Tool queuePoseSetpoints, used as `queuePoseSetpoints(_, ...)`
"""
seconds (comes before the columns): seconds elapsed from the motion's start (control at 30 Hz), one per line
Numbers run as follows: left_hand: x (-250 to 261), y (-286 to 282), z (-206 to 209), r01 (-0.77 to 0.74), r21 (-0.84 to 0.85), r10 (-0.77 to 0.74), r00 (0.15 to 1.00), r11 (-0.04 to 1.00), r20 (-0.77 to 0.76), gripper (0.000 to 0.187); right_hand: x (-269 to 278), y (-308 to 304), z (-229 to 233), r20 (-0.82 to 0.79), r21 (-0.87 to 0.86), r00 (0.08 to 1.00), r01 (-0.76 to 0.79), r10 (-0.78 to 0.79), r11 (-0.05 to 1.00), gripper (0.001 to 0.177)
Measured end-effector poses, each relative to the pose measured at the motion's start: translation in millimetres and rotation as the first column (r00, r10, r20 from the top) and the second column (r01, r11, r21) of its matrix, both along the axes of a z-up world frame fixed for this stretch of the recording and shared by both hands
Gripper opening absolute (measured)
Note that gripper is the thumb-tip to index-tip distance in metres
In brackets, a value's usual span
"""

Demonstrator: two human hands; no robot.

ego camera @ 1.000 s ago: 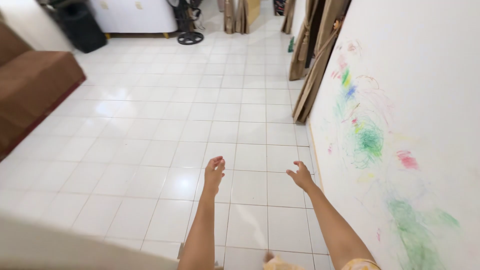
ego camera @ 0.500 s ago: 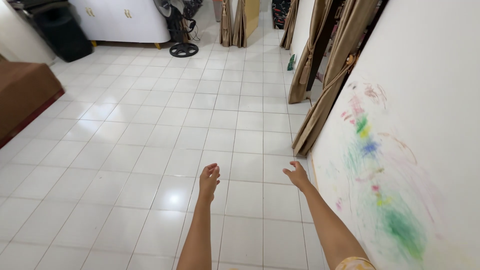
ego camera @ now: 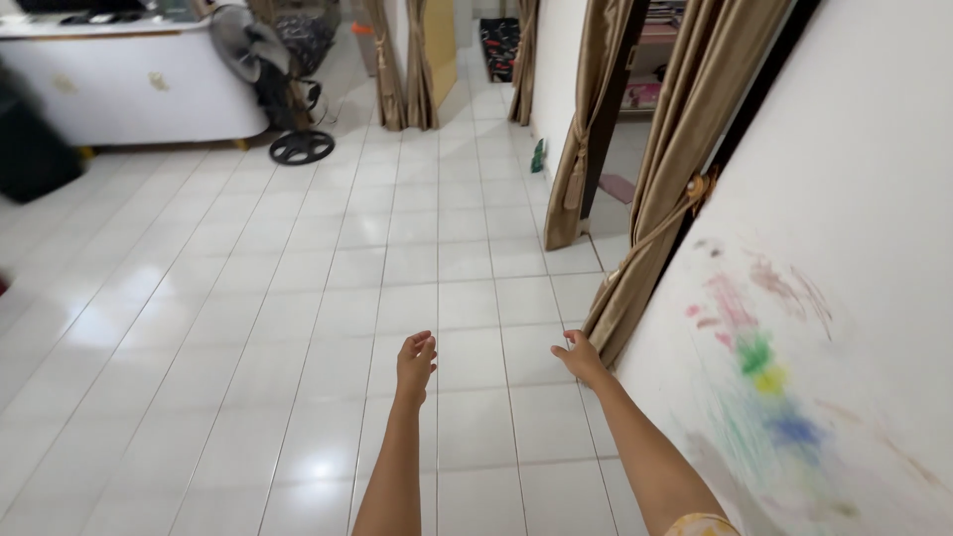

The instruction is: The person carries a broom, a vacuum cleaner, a mop bucket with a mop, and a cleaning detergent packet one at a time from the room into a storage closet area.

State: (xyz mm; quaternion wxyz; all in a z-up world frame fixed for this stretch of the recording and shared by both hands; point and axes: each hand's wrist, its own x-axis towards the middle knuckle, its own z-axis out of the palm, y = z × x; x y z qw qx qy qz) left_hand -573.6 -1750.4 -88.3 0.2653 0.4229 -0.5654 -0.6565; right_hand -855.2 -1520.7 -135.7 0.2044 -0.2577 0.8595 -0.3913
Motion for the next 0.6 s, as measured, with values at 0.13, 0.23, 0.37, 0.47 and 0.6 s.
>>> queuePoseSetpoints(0.13,-100.3,-66.9,3.2,0.059,-0.036,-0.058,0.998,0.998,0.021,0.040,-77.1,-53.3,0.6,0.055,0.015,0.994,0.089,-0.090,0.996,0.069)
queuePoseSetpoints(0.23,-170.2,-104.6,-4.9,0.113,-0.033,-0.113,0.994,0.993,0.006,0.041,-148.5,-93.2,-1.7,0.053,-0.045,0.994,0.100,-0.098,0.994,0.070)
queuePoseSetpoints(0.37,-267.6,-163.9,-19.8,0.143,-0.061,-0.144,0.989,0.988,-0.023,0.040,-249.7,-151.5,-5.1,0.015,-0.126,0.996,0.084,-0.083,0.988,0.070)
queuePoseSetpoints(0.47,-326.4,-203.5,-35.5,0.129,-0.056,-0.131,0.991,0.990,-0.039,0.041,-324.8,-203.7,2.3,-0.115,-0.259,0.991,0.034,-0.066,0.965,0.069)
queuePoseSetpoints(0.6,-411.1,-264.8,-25.0,0.063,-0.053,-0.065,0.997,0.997,-0.030,0.040,-407.8,-269.3,17.2,0.017,-0.171,0.997,0.081,-0.080,0.982,0.071)
